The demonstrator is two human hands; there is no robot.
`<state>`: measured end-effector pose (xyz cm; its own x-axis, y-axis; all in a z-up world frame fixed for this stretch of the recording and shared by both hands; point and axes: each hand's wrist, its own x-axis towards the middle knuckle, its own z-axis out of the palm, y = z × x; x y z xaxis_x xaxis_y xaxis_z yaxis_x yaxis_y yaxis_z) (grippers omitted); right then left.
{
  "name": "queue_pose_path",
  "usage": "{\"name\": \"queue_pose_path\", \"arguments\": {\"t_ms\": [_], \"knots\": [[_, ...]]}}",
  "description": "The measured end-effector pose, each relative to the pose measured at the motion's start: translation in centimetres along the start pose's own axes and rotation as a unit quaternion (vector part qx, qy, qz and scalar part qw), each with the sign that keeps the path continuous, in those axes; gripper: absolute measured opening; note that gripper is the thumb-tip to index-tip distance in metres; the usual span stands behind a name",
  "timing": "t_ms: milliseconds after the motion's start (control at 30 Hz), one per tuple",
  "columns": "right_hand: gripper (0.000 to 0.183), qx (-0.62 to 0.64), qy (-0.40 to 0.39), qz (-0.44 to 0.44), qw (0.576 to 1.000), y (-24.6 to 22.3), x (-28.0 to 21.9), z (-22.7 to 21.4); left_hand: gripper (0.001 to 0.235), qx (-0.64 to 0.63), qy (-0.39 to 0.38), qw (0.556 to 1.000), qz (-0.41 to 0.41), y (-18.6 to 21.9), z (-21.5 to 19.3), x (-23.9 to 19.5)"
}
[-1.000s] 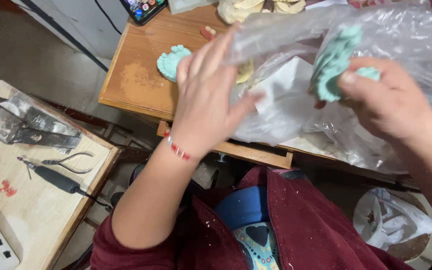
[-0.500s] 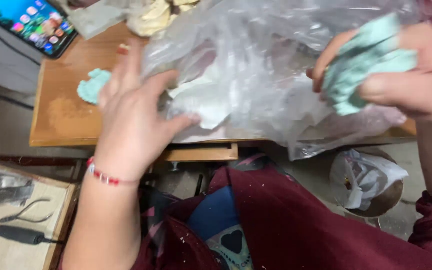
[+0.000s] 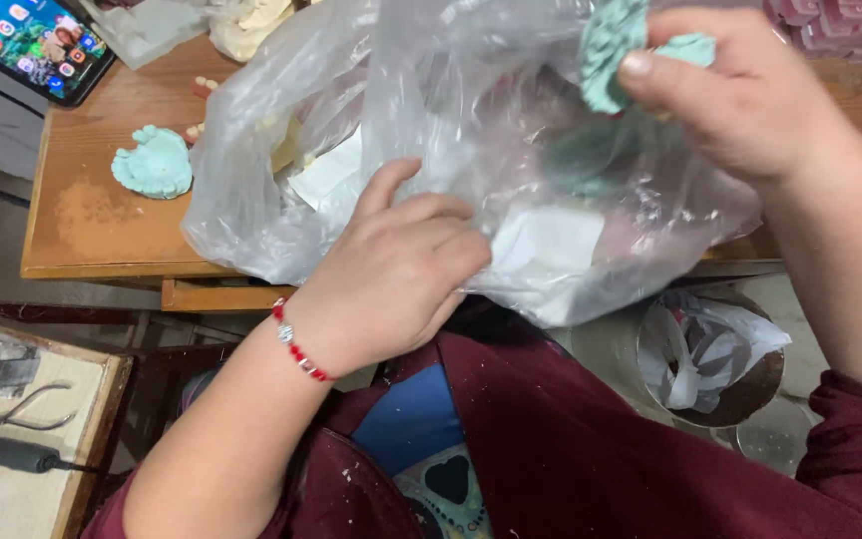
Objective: Polishing and refining a dental prosthesis using a rotary handpiece at a laboratory bench
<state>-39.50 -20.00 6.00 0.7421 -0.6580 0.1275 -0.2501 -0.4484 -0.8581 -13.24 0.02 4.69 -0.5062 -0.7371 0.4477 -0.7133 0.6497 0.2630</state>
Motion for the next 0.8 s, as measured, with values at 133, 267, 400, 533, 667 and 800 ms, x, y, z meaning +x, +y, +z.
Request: {"name": "queue_pose_path", "arguments": {"t_ms": [133, 267, 400, 533, 667, 800], "knots": [[0.023, 0.065, -0.008, 0.001, 0.998, -1.6, 0.5, 0.0, 0.017, -0.011, -0.039, 0.998, -0.041, 0.0, -0.3, -0.9], [0.023, -0.116, -0.178, 0.149, 0.966, -6.4, 3.4, 3.5, 0.023, 0.135, 0.028, 0.985, -0.108, -0.2, 1.8, -1.2], [0.059, -0.355, -0.244, 0.233, 0.872, -7.4, 6.0, 7.3, 0.020, 0.328, 0.136, 0.928, -0.114, 0.1, 2.8, -1.2], [0.050, -0.414, -0.252, 0.207, 0.850, -8.2, 7.2, 8.2, 0.022, 0.345, 0.165, 0.917, -0.114, 0.6, 2.7, -1.0], [0.069, -0.450, -0.251, 0.182, 0.837, -8.2, 7.7, 7.7, 0.024, 0.346, 0.192, 0.916, -0.070, 0.3, 4.3, -0.4], [0.043, -0.353, -0.231, 0.081, 0.903, -7.6, 6.7, 4.7, 0.028, 0.337, 0.207, 0.917, -0.056, -0.7, 6.1, 0.3]]}}
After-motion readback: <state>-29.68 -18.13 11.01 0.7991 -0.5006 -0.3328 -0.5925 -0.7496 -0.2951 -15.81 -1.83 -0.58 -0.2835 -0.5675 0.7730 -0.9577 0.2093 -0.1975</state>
